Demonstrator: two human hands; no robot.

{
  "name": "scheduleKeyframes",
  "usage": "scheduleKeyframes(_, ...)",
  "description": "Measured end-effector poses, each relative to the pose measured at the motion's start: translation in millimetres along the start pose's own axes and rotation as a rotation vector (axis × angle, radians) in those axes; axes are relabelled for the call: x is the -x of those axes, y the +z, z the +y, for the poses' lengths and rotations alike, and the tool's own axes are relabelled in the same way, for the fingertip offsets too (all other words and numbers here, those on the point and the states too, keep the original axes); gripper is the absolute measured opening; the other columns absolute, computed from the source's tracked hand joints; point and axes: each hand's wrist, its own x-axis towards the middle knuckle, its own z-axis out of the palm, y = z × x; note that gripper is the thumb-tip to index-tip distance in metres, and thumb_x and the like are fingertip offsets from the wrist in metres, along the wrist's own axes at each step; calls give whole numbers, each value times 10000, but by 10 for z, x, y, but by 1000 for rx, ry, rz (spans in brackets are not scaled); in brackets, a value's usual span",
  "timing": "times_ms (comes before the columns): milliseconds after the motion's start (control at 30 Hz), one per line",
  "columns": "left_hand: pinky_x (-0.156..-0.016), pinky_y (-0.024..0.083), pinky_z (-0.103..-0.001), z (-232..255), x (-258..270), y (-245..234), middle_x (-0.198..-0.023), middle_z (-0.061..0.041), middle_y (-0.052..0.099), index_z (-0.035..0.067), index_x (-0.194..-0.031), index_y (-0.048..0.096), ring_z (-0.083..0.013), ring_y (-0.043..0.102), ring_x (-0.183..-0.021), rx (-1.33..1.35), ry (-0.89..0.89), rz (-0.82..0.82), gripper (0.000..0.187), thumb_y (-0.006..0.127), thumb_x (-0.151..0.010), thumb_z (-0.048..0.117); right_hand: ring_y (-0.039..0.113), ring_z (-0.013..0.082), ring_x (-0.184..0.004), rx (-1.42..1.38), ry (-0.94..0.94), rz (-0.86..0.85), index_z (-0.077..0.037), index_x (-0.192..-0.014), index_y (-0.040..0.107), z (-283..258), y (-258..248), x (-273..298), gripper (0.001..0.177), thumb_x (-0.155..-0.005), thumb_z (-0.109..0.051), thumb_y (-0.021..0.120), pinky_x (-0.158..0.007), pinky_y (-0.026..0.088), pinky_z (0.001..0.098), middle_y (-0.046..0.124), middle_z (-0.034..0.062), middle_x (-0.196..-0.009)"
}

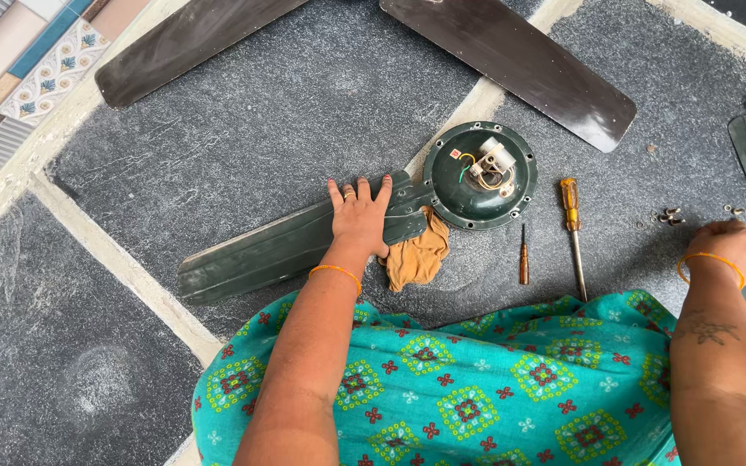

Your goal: The person sits on the floor and works on the internal wiring of a ceiling fan motor housing using a screwdriver. They then wipe the motor housing and a fan blade with a cloth before positioning the blade against the motor.

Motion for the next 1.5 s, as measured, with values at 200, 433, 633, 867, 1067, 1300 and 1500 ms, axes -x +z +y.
scheduleKeyframes(200,-1193,10,-694,67,43,11,-1668,-222,186,226,-1645,45,-453,210,-1521,-72,-21,3,1459,988,-560,478,721,402,-800,-34,-32,125,-69,-952,791,-55,-106,-67,159,-934,-138,649,-722,573,481,754,225,-939)
scheduleKeyframes(433,-1181,9,-696,123,194,-135,-1701,-211,50,304,-1645,-114,-456,137,-1537,-143,7,9,1555,993,-568,477,674,160,-728,-796,-159,293,-8,-1000,663,-236,-335,-137,33,-1019,-27,682,-628,546,360,731,73,-935)
scheduleKeyframes(633,-1220,62,-652,45,417,-198,-1719,-175,19,363,-1633,-44,-431,108,-1570,-44,68,98,1552,1029,-514,408,616,170,-618,-1754,110,37,14,-935,649,-656,-750,2,132,-1060,53,658,-547,510,325,651,112,-810)
scheduleKeyframes(867,-1223,163,-614,-77,632,-265,-1716,-190,17,368,-1628,-1,-428,154,-1558,262,60,239,1492,1021,-542,358,709,222,-754,-1850,63,-379,-6,-922,646,-1483,-1171,1296,67,-978,32,647,-739,648,381,677,111,-871)
scheduleKeyframes(1067,-1196,226,-627,-65,788,-208,-1717,-195,11,361,-1634,-13,-440,175,-1548,458,76,207,1466,999,-573,342,723,230,-815,-1832,117,-542,-22,-958,638,-1713,-1329,1813,39,-966,10,659,-767,630,372,726,115,-947)
scheduleKeyframes(1300,-1213,220,-605,-45,787,-184,-1706,-189,70,328,-1635,57,-430,196,-1542,472,104,175,1395,991,-600,387,731,245,-848,-1753,139,-640,12,-1026,669,-1898,-1009,2066,80,-972,-44,650,-789,631,373,718,130,-971)
scheduleKeyframes(1500,-1178,332,-573,-83,607,-83,-1650,-113,331,318,-1633,201,-364,391,-1484,413,90,48,1211,921,-667,438,755,256,-895,-1646,121,-645,35,-1009,659,-2009,-741,1937,75,-967,-26,663,-823,657,367,731,152,-998)
